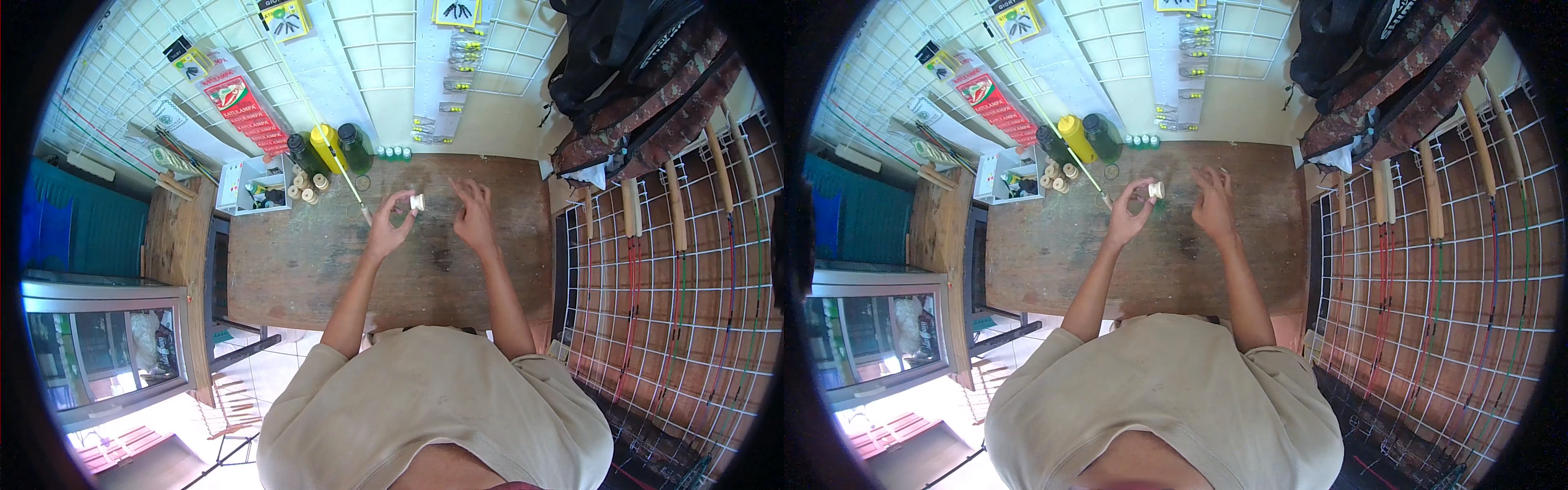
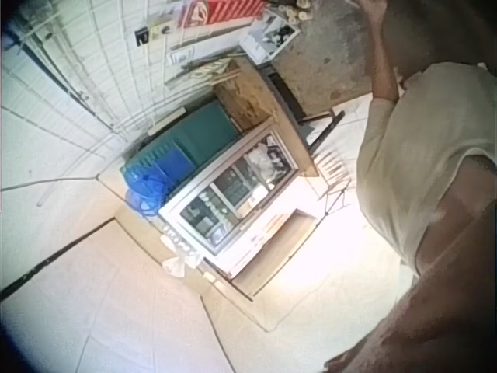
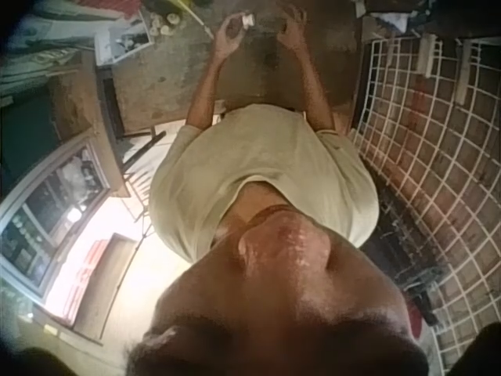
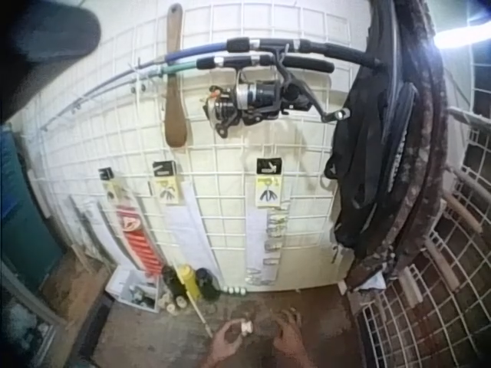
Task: Assemble components of a fishing rod, specifically attaching or adjusting rod sections and cork grips.
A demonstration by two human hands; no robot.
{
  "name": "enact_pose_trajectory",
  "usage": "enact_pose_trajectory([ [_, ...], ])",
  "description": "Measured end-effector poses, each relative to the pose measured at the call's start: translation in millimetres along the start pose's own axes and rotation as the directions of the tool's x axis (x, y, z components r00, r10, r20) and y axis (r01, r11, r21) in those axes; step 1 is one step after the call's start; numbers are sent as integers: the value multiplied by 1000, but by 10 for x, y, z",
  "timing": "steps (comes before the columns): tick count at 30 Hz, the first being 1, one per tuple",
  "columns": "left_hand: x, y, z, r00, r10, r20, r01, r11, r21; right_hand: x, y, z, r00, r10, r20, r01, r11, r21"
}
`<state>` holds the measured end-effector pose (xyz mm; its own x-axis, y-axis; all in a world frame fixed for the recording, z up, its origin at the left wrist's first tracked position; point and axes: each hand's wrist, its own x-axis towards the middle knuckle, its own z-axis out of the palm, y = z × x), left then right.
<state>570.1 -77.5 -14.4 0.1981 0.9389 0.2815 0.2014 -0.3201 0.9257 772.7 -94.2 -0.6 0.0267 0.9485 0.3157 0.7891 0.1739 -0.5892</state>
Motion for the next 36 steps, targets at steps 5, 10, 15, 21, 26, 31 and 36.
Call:
enact_pose_trajectory([
  [5, 16, 73, 3, 994, 36, 103, -45, 995, 86, 43, -152, -53, 981, -108, 160, 24, 890, 456],
  [10, 13, 61, -4, 991, 56, 123, -67, 994, 85, 55, -168, -12, 967, -119, 225, -28, 830, 557],
  [15, 6, 77, 13, 994, 27, 105, -35, 997, 73, 101, 2, -4, 937, -74, 343, -116, 856, 503],
  [21, 4, 122, 30, 990, 19, 142, -23, 999, 28, -6, -151, 15, 961, -43, 273, -137, 784, 606],
  [26, 12, 92, 54, 994, 0, 107, 3, 1000, -30, 28, -158, 28, 933, -24, 359, -229, 728, 646],
  [31, -19, -43, 59, 998, 20, 53, -19, 1000, -23, 29, -19, 74, 915, 42, 402, -292, 756, 586],
  [36, 8, -2, 60, 999, 31, 18, -31, 999, -25, -19, 189, 169, 932, 153, 329, -351, 608, 712],
])
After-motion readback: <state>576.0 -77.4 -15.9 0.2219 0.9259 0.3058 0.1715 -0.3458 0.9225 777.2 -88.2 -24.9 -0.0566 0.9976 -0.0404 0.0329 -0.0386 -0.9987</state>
